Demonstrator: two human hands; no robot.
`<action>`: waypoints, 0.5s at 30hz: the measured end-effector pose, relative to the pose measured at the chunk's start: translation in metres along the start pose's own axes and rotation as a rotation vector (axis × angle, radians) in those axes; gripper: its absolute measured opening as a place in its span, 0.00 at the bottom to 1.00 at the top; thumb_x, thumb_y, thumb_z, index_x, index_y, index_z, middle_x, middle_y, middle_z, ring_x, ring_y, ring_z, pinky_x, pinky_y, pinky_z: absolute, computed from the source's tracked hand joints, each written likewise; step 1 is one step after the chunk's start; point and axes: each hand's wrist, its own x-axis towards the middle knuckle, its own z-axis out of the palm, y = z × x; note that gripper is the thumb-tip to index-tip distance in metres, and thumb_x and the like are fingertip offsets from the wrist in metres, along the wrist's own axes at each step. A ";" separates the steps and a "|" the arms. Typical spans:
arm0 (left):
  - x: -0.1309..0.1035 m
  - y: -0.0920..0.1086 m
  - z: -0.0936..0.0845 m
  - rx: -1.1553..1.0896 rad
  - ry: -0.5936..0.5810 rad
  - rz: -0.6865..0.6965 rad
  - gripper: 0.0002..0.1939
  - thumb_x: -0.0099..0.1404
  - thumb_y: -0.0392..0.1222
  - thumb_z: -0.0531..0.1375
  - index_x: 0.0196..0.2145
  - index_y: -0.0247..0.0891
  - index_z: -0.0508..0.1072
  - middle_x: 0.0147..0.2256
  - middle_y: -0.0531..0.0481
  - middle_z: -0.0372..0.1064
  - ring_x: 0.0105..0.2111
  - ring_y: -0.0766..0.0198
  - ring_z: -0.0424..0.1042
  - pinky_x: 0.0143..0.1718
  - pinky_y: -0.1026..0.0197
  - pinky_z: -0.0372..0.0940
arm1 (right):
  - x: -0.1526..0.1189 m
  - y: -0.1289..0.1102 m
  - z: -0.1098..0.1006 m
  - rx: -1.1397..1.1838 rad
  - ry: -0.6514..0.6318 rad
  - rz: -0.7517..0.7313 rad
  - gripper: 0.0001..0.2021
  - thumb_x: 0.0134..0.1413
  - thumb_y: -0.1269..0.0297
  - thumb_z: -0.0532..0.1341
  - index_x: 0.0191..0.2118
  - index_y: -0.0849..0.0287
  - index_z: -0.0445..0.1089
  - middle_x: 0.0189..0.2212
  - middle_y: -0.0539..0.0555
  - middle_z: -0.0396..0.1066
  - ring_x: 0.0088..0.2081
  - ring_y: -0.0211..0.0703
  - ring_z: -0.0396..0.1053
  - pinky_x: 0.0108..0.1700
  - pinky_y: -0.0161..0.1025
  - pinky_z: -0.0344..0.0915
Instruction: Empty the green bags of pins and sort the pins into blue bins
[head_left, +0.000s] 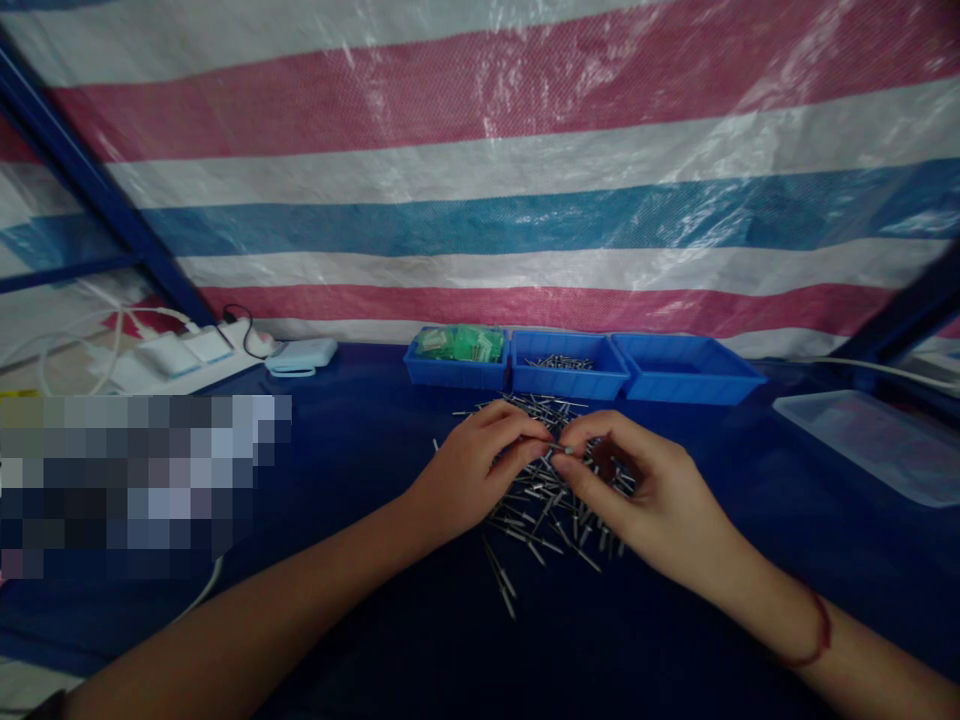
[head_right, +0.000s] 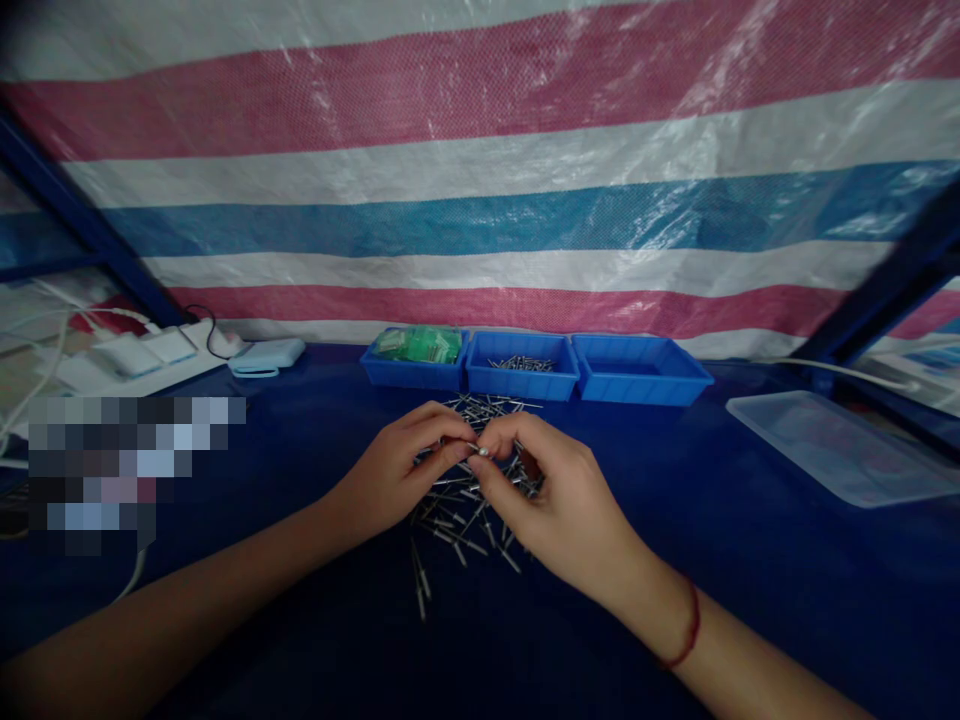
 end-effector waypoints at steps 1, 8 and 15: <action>0.000 0.000 0.000 0.007 -0.008 0.010 0.07 0.67 0.36 0.52 0.37 0.37 0.70 0.36 0.49 0.67 0.38 0.64 0.68 0.43 0.59 0.64 | 0.001 0.000 -0.002 -0.063 -0.005 -0.063 0.01 0.54 0.66 0.58 0.34 0.56 0.65 0.29 0.51 0.69 0.30 0.39 0.67 0.31 0.37 0.65; 0.001 -0.010 -0.003 0.113 0.087 -0.110 0.14 0.70 0.40 0.46 0.50 0.36 0.63 0.42 0.46 0.68 0.43 0.62 0.67 0.47 0.55 0.61 | 0.038 0.019 -0.021 -0.472 0.184 -0.220 0.08 0.59 0.63 0.54 0.29 0.56 0.64 0.29 0.55 0.69 0.35 0.45 0.67 0.40 0.44 0.61; 0.005 -0.023 -0.016 0.329 -0.008 -0.118 0.15 0.70 0.41 0.46 0.41 0.38 0.71 0.39 0.48 0.70 0.42 0.60 0.67 0.46 0.54 0.60 | 0.084 0.078 -0.020 -0.656 0.306 0.051 0.15 0.56 0.55 0.54 0.28 0.60 0.69 0.29 0.61 0.70 0.38 0.56 0.67 0.42 0.54 0.59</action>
